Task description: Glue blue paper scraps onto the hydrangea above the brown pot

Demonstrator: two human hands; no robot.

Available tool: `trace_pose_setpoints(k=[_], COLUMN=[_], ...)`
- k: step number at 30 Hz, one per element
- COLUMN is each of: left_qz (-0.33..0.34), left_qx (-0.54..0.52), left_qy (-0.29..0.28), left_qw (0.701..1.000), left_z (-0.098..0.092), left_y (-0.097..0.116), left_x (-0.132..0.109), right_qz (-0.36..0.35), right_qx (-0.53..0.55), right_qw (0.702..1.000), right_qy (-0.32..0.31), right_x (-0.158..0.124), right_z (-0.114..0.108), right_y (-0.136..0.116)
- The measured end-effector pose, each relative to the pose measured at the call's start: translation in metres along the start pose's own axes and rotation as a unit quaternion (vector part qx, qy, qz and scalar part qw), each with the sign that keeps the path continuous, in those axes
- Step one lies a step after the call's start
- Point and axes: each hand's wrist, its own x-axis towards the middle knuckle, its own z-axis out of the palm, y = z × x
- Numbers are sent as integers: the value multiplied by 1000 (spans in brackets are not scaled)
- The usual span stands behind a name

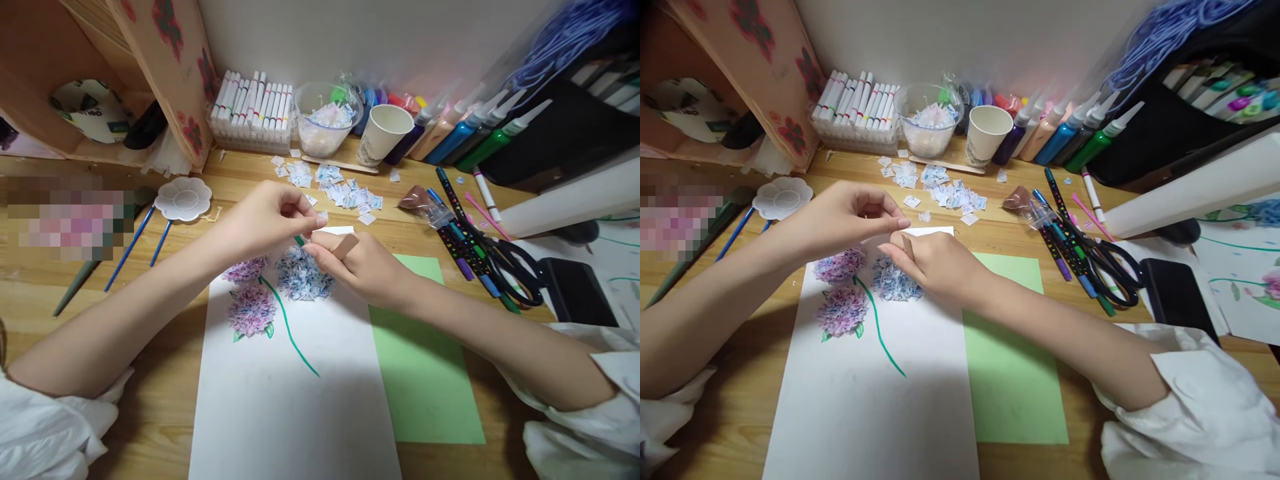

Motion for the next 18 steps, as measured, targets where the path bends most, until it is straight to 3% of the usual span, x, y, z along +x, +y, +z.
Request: trace_pose_setpoints(k=[5,10,14,18], left_qz=[11,35,48,63], left_qx=[43,191,229,226], left_qy=[36,110,97,58], left_qw=[998,975,967,970], left_z=[-8,-14,-8,7], left_y=[-4,-19,-28,-28], left_x=[2,10,28,51], right_qz=[27,105,197,226], right_qx=[135,269,374,426], right_qw=[981,922,859,822], right_qy=[134,258,290,305], right_x=[-23,-46,-48,-45], right_z=[-2,8,17,17], right_y=[7,21,32,40])
